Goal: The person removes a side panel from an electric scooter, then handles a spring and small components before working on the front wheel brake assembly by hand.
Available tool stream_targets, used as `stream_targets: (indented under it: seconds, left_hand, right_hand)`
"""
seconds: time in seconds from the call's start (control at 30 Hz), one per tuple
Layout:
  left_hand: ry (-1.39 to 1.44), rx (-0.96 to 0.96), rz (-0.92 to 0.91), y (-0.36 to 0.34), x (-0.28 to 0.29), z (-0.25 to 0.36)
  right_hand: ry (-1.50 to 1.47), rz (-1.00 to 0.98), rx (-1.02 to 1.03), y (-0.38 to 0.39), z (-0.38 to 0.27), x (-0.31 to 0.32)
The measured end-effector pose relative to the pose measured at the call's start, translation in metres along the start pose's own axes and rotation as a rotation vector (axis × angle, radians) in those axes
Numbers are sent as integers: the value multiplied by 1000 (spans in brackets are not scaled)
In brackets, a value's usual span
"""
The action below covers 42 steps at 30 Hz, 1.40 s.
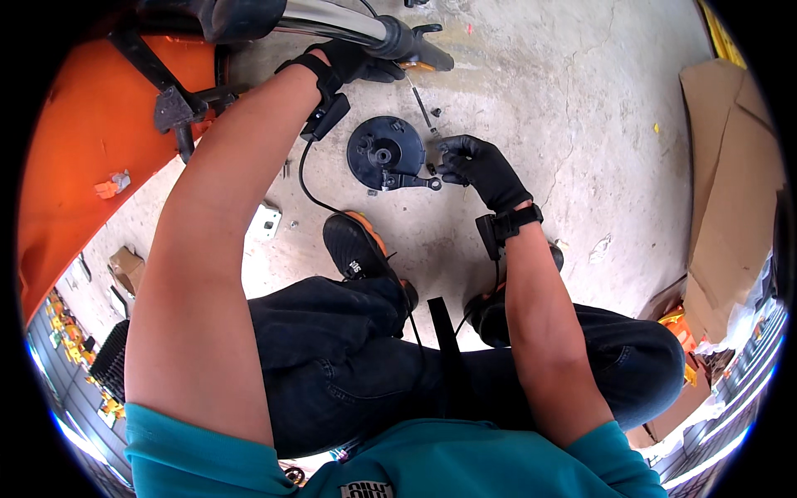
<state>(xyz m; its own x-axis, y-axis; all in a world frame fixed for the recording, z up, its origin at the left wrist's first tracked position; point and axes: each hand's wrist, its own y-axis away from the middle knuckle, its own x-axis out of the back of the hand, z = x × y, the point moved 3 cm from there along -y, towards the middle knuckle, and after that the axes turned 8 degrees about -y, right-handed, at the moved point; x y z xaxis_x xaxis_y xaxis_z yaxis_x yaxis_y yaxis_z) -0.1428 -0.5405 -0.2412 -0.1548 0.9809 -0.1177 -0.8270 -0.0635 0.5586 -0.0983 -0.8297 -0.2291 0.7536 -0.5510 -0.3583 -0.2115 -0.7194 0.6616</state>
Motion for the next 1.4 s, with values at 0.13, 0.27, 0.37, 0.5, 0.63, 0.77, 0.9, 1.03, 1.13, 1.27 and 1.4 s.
stream_targets:
  seconds: [0.13,0.27,0.37,0.5,0.63,0.77,0.9,1.03,1.13,1.27,1.4]
  left_hand:
    - [-440,-55,64,10,-14,21]
    - [-141,38,57,10,-14,21]
    - [-313,-42,64,3,-8,11]
    - [-238,-30,33,-4,-3,0]
    - [-291,-33,35,10,-13,16]
    - [-334,-58,11,12,-10,17]
    - [-398,-18,39,14,-13,19]
    - [-425,-40,40,11,-13,18]
    - [-332,-40,8,9,-7,12]
    - [-345,-8,15,6,-8,10]
    - [-319,-36,25,8,-11,12]
  right_hand:
    - [73,-23,40,1,-1,-1]
    - [41,-30,49,0,-1,-3]
    - [16,-10,27,-1,-1,-4]
    - [-28,18,20,-2,5,-2]
    - [-33,12,-1,0,2,-3]
    - [-58,-9,-9,-1,2,-2]
    - [-95,16,-39,0,3,-2]
    - [-63,-6,-26,-2,5,2]
    - [-57,-26,-21,-3,6,2]
    - [-65,-22,-31,-2,5,-2]
    - [-120,2,17,-3,2,-3]
